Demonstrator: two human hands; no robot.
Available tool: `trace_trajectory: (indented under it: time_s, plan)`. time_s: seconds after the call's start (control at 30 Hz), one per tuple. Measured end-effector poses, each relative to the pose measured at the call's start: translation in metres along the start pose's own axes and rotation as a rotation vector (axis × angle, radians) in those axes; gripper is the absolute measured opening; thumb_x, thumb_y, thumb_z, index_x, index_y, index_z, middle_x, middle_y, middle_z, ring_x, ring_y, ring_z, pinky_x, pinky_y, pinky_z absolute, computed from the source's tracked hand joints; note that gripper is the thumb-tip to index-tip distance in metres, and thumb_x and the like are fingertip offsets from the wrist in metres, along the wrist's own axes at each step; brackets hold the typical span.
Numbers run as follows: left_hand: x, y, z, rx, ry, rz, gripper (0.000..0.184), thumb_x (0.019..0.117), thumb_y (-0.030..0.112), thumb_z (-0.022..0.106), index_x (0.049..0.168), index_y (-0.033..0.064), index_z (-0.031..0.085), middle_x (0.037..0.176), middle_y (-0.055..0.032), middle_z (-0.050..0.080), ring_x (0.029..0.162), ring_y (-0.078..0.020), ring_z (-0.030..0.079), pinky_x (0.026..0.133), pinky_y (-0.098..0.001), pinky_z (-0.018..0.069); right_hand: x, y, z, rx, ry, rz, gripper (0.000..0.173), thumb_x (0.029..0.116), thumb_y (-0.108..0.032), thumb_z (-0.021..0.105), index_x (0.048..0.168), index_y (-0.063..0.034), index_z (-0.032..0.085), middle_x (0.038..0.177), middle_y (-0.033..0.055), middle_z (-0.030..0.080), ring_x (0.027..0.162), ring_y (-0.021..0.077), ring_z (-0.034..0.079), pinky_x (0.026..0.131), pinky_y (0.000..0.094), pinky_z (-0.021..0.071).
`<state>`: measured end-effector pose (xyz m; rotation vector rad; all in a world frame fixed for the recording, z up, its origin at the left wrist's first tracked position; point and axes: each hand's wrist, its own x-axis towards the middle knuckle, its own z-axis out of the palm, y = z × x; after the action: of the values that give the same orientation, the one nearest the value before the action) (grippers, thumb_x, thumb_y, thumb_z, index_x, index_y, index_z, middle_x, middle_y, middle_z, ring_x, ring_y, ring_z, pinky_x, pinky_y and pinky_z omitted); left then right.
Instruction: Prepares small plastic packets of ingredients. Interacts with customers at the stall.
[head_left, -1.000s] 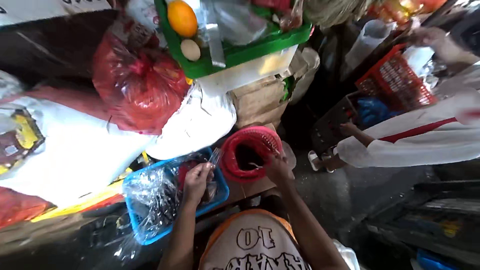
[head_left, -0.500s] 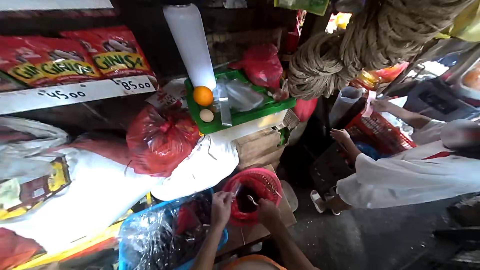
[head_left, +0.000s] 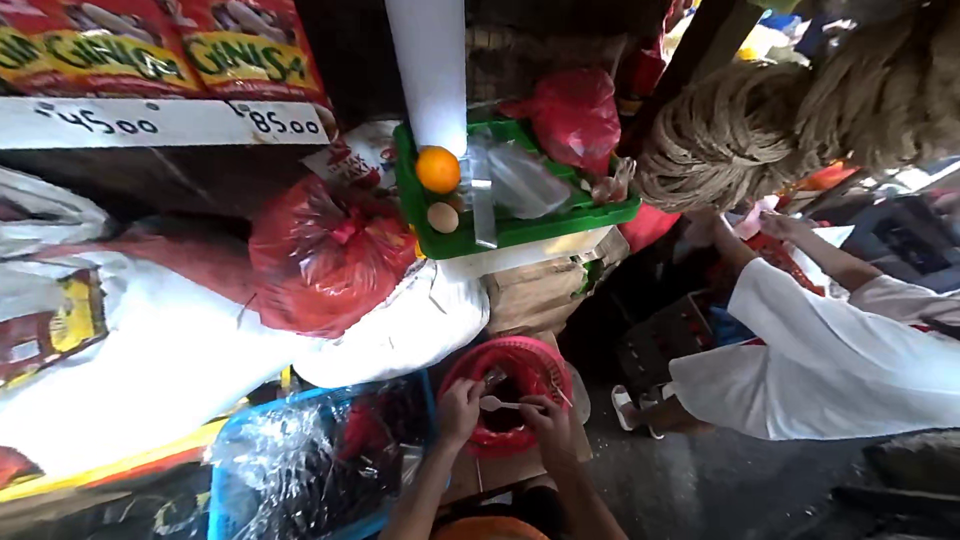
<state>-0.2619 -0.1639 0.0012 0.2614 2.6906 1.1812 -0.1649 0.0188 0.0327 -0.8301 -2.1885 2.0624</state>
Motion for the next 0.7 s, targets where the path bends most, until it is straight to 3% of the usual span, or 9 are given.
trace_trajectory:
  time_s: [0.1, 0.2, 0.33, 0.43, 0.5, 0.6, 0.7]
  plan:
    - [-0.008, 0.004, -0.004, -0.128, 0.068, 0.077, 0.031, 0.1036, 0.031, 0.057, 0.099, 0.0071, 0.076, 0.097, -0.0059, 0.072, 0.092, -0.0156, 0.070, 0.088, -0.0387, 0.0577, 0.000, -0.003, 0.000, 0.153, 0.041, 0.065, 0.021, 0.0930, -0.013, 0.070, 0.109, 0.0001, 0.074, 0.093, 0.0143, 0.073, 0.069, 0.0212, 0.067, 0.063, 0.0385, 0.0586]
    - [-0.013, 0.008, -0.006, -0.262, 0.082, 0.172, 0.028, 0.1027, 0.028, 0.059, 0.094, 0.0078, 0.075, 0.090, -0.0021, 0.069, 0.084, -0.0095, 0.067, 0.081, -0.0306, 0.0574, 0.006, -0.005, 0.002, 0.096, 0.074, -0.015, 0.020, 0.0964, -0.015, 0.067, 0.108, 0.0002, 0.073, 0.091, 0.0138, 0.072, 0.068, 0.0204, 0.067, 0.060, 0.0379, 0.0580]
    - [-0.005, -0.005, 0.000, -0.308, 0.113, 0.148, 0.024, 0.1021, 0.025, 0.060, 0.096, 0.0077, 0.076, 0.090, -0.0012, 0.071, 0.084, -0.0076, 0.068, 0.082, -0.0282, 0.0579, 0.017, -0.002, 0.008, -0.384, 0.051, -0.181, 0.027, 0.1040, -0.027, 0.057, 0.113, -0.0058, 0.072, 0.089, 0.0069, 0.073, 0.078, 0.0161, 0.070, 0.075, 0.0398, 0.0605]
    - [-0.002, -0.002, -0.010, -0.325, 0.107, 0.172, 0.024, 0.1020, 0.026, 0.060, 0.095, 0.0099, 0.076, 0.088, 0.0011, 0.070, 0.082, -0.0060, 0.066, 0.080, -0.0269, 0.0576, 0.023, 0.000, 0.012, -0.671, 0.103, -0.291, 0.031, 0.1050, -0.031, 0.054, 0.114, -0.0089, 0.073, 0.104, 0.0076, 0.074, 0.098, 0.0201, 0.071, 0.092, 0.0451, 0.0585]
    - [-0.003, -0.006, -0.013, -0.364, 0.098, 0.168, 0.025, 0.1021, 0.027, 0.060, 0.094, 0.0102, 0.076, 0.088, 0.0019, 0.069, 0.081, -0.0055, 0.066, 0.079, -0.0258, 0.0575, 0.025, 0.004, 0.017, -0.742, 0.166, -0.361, 0.029, 0.1042, -0.030, 0.056, 0.112, -0.0092, 0.074, 0.107, 0.0086, 0.074, 0.103, 0.0229, 0.071, 0.094, 0.0463, 0.0582]
    - [-0.004, -0.012, -0.013, -0.409, 0.114, 0.133, 0.026, 0.1021, 0.027, 0.060, 0.092, 0.0093, 0.075, 0.083, 0.0019, 0.068, 0.076, -0.0060, 0.065, 0.074, -0.0260, 0.0566, 0.033, 0.007, 0.022, -0.703, 0.152, -0.231, 0.031, 0.1062, -0.031, 0.052, 0.115, -0.0086, 0.073, 0.107, 0.0093, 0.074, 0.101, 0.0244, 0.072, 0.093, 0.0488, 0.0576]
    - [-0.009, -0.017, -0.015, -0.412, 0.117, 0.110, 0.027, 0.1034, 0.029, 0.058, 0.092, 0.0095, 0.074, 0.082, 0.0019, 0.068, 0.074, -0.0060, 0.064, 0.073, -0.0266, 0.0562, 0.043, 0.019, 0.025, -0.470, 0.116, -0.044, 0.033, 0.1071, -0.029, 0.050, 0.115, -0.0050, 0.070, 0.095, 0.0118, 0.074, 0.090, 0.0250, 0.072, 0.088, 0.0506, 0.0579]
